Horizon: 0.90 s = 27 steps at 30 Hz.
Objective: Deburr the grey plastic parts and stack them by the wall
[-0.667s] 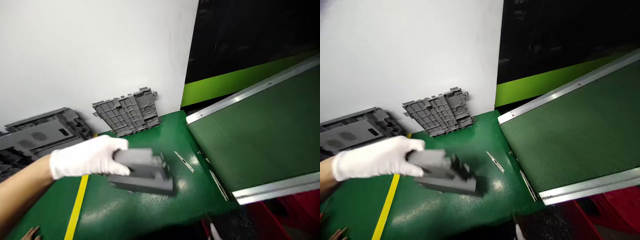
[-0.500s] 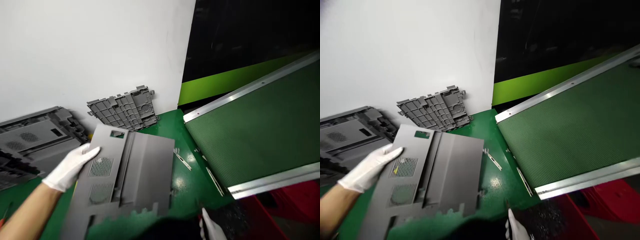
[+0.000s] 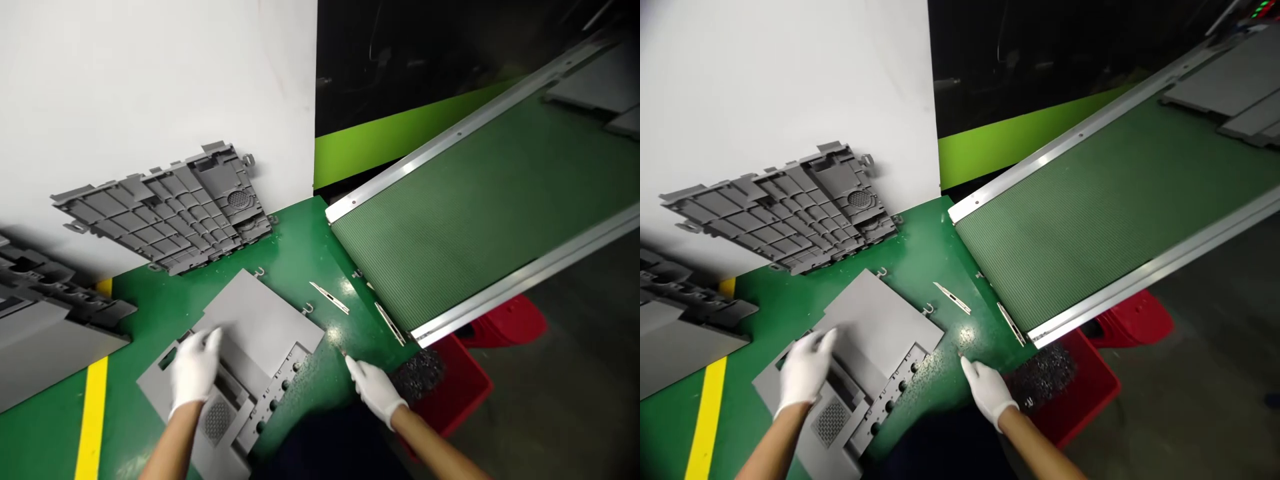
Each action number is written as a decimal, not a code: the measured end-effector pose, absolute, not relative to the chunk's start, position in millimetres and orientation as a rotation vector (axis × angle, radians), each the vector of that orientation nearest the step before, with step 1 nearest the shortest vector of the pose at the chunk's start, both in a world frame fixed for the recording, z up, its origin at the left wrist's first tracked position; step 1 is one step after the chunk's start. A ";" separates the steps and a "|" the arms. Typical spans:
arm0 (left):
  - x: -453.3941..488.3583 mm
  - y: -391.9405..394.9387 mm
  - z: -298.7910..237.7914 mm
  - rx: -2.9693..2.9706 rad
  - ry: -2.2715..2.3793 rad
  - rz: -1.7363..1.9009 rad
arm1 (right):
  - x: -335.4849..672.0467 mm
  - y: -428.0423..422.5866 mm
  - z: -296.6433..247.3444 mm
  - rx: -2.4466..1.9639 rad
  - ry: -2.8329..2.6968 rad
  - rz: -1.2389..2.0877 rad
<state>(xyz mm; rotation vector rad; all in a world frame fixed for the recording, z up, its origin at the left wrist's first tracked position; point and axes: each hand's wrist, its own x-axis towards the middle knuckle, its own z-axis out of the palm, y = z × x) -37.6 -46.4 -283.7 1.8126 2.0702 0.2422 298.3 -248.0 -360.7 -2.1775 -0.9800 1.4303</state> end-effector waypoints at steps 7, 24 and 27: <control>157.6 19.2 -328.5 2.129 1.089 -0.635 | 312.5 -189.5 -358.3 -2.261 -1.506 1.356; 156.8 4.9 -369.1 1.860 1.010 -0.857 | 287.0 -161.2 -371.6 -2.098 -1.652 1.623; 148.0 -2.1 -378.2 1.844 1.078 -0.625 | 286.1 -162.9 -370.5 -2.093 -1.640 1.628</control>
